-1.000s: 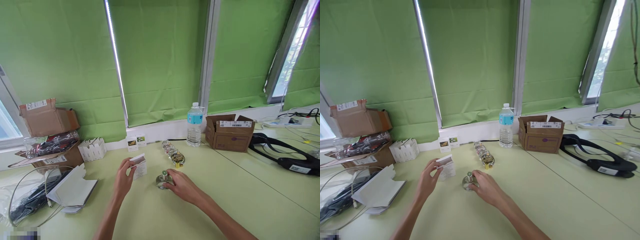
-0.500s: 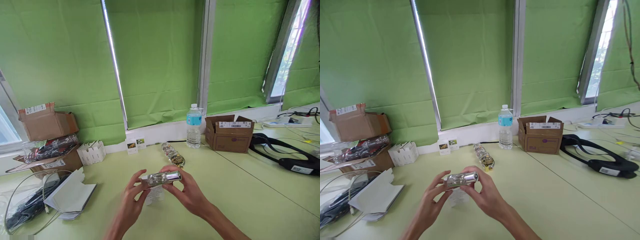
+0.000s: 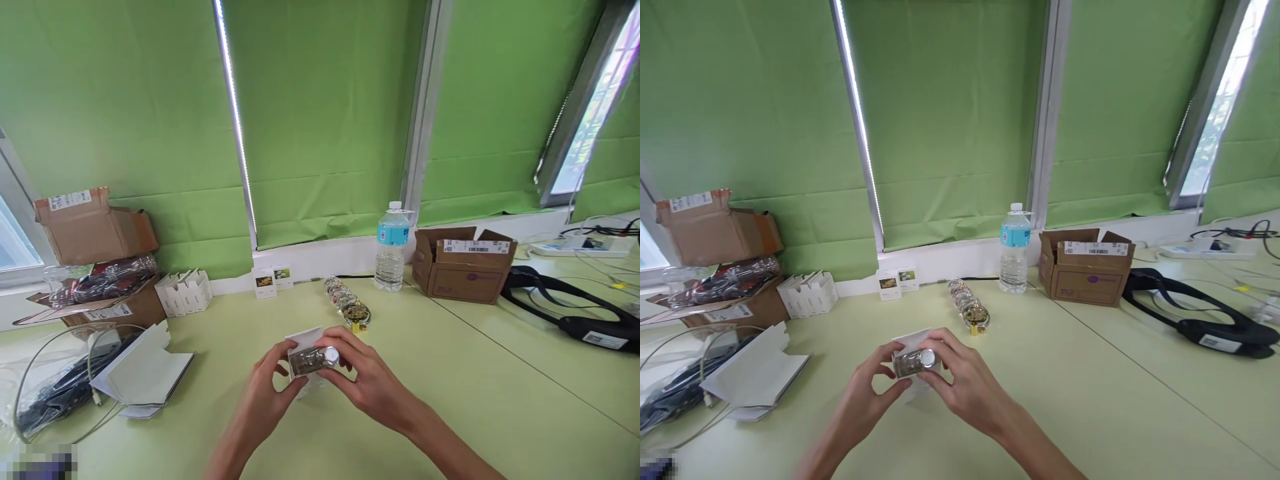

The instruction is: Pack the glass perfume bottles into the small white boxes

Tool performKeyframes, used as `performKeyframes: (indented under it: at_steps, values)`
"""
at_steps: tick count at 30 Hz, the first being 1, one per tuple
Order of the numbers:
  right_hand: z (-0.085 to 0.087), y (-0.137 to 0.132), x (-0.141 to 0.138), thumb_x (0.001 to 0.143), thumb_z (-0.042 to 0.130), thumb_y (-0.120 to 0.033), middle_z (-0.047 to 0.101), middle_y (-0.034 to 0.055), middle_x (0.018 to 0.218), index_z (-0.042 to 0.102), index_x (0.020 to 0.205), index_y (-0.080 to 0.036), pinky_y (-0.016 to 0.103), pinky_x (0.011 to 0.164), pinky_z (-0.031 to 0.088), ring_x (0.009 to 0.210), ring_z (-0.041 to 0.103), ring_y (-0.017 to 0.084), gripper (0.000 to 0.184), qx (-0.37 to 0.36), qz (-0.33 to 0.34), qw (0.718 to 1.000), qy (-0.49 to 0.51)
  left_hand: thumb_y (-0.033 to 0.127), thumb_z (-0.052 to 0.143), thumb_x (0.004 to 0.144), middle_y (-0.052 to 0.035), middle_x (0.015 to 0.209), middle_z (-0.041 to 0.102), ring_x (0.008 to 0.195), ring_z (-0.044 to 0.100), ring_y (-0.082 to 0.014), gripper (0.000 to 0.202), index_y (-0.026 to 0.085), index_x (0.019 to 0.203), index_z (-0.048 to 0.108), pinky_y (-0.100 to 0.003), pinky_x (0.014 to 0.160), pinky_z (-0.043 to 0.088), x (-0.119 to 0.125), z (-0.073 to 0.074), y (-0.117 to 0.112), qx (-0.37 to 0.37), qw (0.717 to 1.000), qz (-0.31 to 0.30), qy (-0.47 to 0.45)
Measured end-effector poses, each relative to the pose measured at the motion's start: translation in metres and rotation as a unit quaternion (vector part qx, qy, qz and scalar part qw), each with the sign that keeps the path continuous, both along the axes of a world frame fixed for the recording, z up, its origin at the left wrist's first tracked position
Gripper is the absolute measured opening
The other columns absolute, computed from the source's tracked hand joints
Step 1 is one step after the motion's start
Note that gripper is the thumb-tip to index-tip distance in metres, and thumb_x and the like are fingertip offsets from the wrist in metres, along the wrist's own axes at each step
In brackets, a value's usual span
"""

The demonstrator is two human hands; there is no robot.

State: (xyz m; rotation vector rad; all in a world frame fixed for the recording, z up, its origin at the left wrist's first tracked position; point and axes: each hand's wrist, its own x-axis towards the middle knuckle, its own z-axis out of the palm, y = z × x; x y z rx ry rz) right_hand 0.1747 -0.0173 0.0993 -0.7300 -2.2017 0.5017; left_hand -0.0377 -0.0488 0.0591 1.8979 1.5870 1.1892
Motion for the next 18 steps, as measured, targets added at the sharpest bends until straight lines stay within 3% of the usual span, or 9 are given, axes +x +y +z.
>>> performKeyframes:
  at_steps: [3,9,18]
  values:
    - [0.003,-0.002,-0.002,0.090,0.053,-0.027,0.058,0.0056,0.111,0.055,0.109,-0.026,0.028,0.069,0.047,0.079,0.056,0.016,0.019,-0.001,-0.004,1.000,-0.021,0.032,0.065,0.077,0.0001,0.113,0.064,0.081,0.060,-0.0158,0.040,0.034,0.116,0.054,-0.034,0.081,0.051,0.001,0.000,0.000,0.009,1.000,-0.013,-0.007]
    - [0.006,-0.002,-0.005,0.090,0.053,-0.028,0.059,0.0066,0.114,0.056,0.114,-0.024,0.031,0.088,0.046,0.104,0.055,0.020,0.025,0.006,0.014,0.999,-0.039,0.031,0.064,0.078,-0.0025,0.116,0.062,0.084,0.060,-0.0168,0.042,0.033,0.119,0.053,-0.035,0.079,0.053,0.001,-0.005,0.000,0.019,0.999,-0.019,-0.018]
    - [0.004,-0.004,-0.011,0.091,0.051,-0.029,0.059,0.0058,0.109,0.059,0.110,-0.024,0.032,0.087,0.046,0.103,0.053,0.020,0.021,0.024,-0.003,0.998,-0.054,0.037,0.059,0.082,-0.0005,0.117,0.060,0.084,0.059,-0.0164,0.040,0.036,0.121,0.051,-0.037,0.084,0.050,0.002,0.000,-0.003,-0.014,0.999,-0.029,-0.017]
